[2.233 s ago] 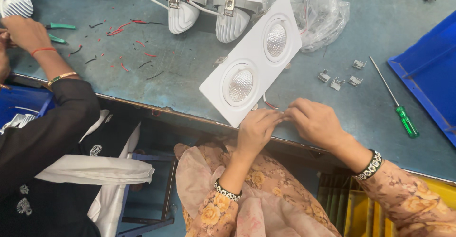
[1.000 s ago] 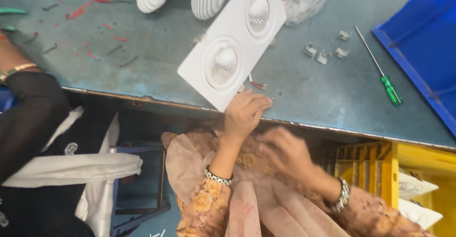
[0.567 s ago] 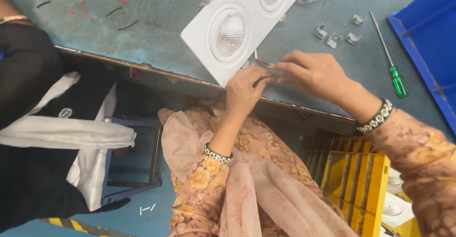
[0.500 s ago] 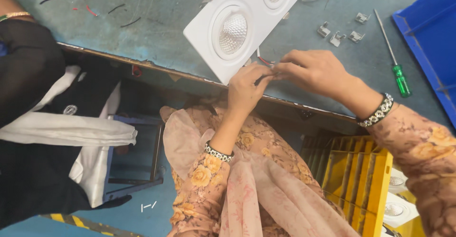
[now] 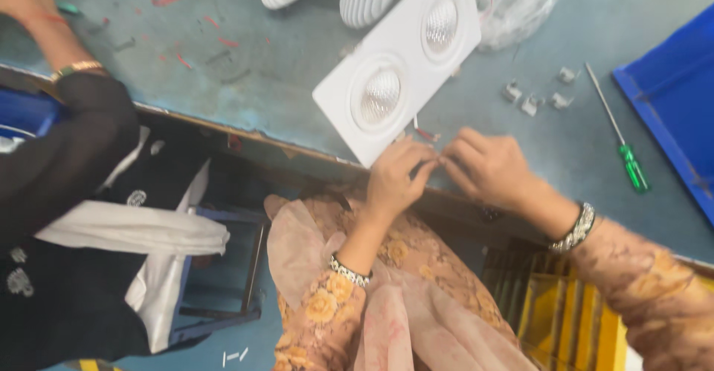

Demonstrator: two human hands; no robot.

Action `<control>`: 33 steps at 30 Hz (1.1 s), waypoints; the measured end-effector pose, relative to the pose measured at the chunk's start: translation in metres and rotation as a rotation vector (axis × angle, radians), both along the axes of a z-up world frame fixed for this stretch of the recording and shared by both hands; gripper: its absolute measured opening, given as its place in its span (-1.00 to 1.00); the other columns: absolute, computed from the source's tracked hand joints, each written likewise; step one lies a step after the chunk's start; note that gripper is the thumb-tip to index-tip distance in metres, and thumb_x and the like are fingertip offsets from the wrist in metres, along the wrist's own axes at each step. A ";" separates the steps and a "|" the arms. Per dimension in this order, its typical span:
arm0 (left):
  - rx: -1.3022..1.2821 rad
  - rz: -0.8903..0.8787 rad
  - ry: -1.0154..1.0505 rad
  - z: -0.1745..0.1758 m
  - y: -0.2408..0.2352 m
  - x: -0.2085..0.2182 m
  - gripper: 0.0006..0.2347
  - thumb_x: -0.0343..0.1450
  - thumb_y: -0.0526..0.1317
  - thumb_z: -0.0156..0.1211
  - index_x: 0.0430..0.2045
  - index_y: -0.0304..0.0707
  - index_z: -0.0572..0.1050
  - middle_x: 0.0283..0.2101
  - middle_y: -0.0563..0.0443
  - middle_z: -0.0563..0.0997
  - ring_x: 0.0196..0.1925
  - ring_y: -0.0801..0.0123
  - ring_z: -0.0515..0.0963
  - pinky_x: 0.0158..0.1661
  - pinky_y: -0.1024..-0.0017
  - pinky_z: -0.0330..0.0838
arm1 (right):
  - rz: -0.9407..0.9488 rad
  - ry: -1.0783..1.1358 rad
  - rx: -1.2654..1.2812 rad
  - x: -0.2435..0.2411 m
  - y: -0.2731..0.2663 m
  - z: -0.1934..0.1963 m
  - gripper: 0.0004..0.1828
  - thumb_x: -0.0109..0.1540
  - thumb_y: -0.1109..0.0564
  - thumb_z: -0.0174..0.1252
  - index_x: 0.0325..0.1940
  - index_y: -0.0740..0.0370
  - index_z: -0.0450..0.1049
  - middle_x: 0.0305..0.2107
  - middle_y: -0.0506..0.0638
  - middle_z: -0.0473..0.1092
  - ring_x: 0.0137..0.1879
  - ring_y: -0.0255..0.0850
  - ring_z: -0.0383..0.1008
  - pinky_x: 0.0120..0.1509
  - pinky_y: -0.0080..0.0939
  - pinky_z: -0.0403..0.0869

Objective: The person connects wires to an LED driver and secures the component to a white recessed lighting fixture using a screwdriver and small metal clips.

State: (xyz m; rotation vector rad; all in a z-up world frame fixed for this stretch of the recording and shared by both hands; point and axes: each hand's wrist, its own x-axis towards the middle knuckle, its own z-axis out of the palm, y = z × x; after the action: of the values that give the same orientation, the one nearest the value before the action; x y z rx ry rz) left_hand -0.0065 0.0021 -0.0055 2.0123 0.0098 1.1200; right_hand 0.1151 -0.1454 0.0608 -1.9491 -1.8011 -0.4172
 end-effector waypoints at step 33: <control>0.156 0.081 -0.029 -0.011 -0.004 0.008 -0.86 0.32 -0.42 0.36 -0.34 -0.25 0.55 -0.26 0.00 0.60 -0.08 0.15 0.66 0.18 0.04 0.53 | -0.213 0.095 0.178 -0.018 -0.008 -0.026 -0.79 0.10 0.15 0.39 -0.21 0.07 0.58 -0.35 -0.04 0.44 -0.38 -0.10 0.49 -0.32 -0.12 0.44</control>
State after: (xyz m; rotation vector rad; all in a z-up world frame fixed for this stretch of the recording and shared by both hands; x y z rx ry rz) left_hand 0.0014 -0.0021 -0.0169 2.1500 -0.0121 1.2336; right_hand 0.0969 -0.1531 0.0350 -2.0049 -1.4512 -0.5255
